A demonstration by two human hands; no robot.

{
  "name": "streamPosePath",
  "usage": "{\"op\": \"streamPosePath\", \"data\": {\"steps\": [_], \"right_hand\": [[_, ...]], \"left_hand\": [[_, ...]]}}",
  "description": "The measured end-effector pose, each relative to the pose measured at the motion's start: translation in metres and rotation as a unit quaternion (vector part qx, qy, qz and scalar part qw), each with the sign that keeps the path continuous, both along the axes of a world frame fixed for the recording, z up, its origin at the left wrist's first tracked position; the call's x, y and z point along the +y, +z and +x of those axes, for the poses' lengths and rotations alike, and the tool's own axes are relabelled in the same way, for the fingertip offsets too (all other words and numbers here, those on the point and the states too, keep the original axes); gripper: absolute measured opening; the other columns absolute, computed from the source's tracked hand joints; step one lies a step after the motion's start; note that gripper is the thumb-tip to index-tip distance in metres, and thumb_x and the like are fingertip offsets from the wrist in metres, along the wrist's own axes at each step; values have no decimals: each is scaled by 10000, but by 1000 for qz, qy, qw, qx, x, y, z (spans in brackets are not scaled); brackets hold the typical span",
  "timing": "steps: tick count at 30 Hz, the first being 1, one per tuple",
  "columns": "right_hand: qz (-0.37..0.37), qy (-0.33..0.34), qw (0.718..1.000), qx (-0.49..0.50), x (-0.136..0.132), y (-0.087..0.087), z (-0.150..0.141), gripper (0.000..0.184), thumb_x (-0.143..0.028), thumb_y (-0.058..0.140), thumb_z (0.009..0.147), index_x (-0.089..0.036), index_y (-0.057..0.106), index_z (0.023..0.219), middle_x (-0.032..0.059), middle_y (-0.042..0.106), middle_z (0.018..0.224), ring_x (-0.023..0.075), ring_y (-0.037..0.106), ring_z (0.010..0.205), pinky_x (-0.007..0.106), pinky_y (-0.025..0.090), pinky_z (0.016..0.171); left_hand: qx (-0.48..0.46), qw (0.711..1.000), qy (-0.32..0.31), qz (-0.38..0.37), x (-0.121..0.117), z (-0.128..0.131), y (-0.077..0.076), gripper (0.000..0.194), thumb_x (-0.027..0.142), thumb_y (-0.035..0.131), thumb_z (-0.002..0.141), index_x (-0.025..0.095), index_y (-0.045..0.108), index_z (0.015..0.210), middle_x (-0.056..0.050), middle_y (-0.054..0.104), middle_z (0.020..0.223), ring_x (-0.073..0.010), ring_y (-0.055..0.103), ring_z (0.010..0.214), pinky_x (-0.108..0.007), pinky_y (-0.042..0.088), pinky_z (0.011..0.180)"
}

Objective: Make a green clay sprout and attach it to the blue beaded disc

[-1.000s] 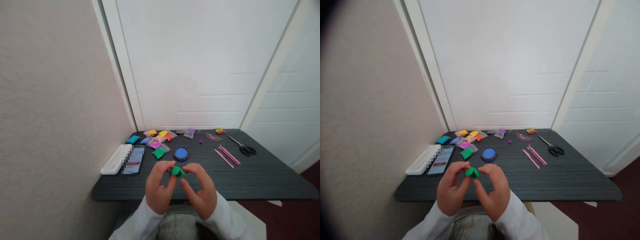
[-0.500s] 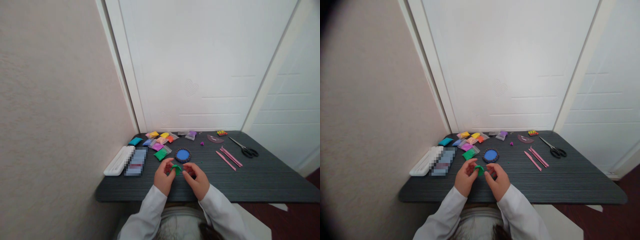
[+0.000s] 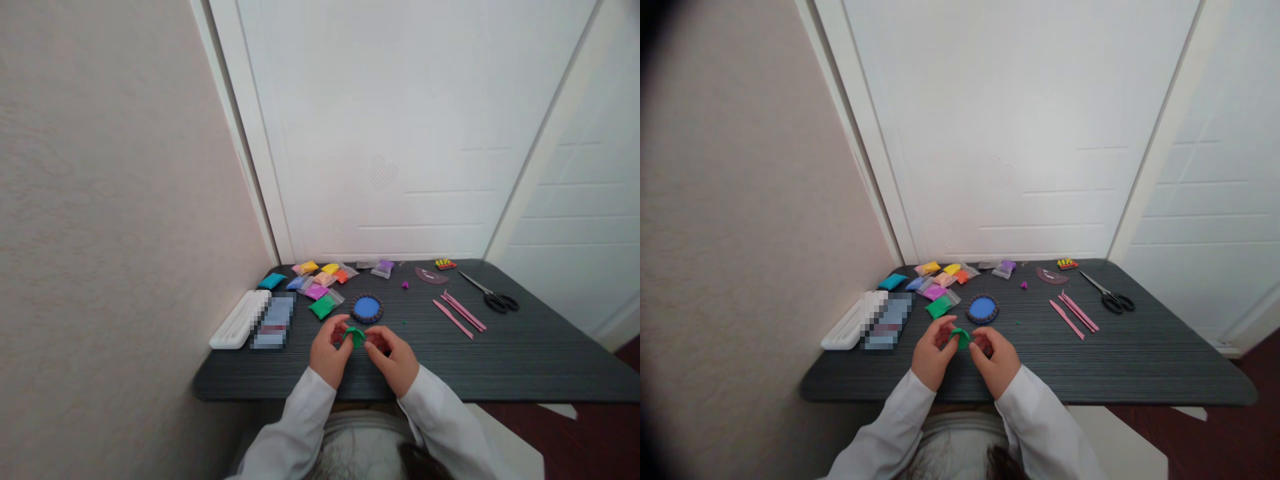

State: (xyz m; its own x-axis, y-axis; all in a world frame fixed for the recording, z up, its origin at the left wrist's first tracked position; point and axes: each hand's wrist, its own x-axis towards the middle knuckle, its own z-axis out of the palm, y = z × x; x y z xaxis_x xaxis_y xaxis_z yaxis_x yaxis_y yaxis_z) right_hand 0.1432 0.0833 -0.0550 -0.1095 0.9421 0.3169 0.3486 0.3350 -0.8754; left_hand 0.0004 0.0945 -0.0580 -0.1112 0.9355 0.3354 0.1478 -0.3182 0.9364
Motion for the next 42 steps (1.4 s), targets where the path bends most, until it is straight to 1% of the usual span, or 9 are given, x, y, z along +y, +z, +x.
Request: {"op": "streamPosePath", "data": {"steps": [10, 19, 32, 42], "right_hand": [[-3, -5, 1000, -2, 0, -1, 1, 222, -290, 494, 734, -178, 551, 917, 19, 610, 721, 132, 548, 633, 276, 446, 617], [-21, 8, 1000, 1, 1, -2, 0, 221, -286, 481, 746, -164, 534, 923, 14, 588, 711, 121, 534, 632, 252, 430, 622], [-33, 13, 999, 3, 1, -1, 0, 238, -290, 473, 753, -142, 528, 931, 31, 588, 732, 128, 530, 654, 258, 427, 639], [-36, 9, 999, -3, -1, 1, 0, 232, -286, 470, 749, -147, 537, 922, 30, 594, 729, 129, 532, 645, 259, 427, 630]], "left_hand": [[32, 999, 0, 6, 2, 0, -3, 302, 201, 551, 688, 191, 550, 990, -41, 571, 837, -141, 554, 740, -267, 453, 682], [58, 998, 2, 2, 3, 0, -4, 308, 191, 545, 692, 171, 517, 998, -35, 554, 821, -140, 550, 734, -281, 462, 676], [68, 998, 3, -2, 3, -1, -4, 297, 203, 534, 706, 167, 504, 999, -44, 554, 840, -146, 556, 759, -287, 467, 688], [77, 997, 3, 2, 3, 0, -4, 295, 203, 533, 704, 176, 510, 997, -38, 556, 833, -142, 555, 742, -283, 465, 679]]}}
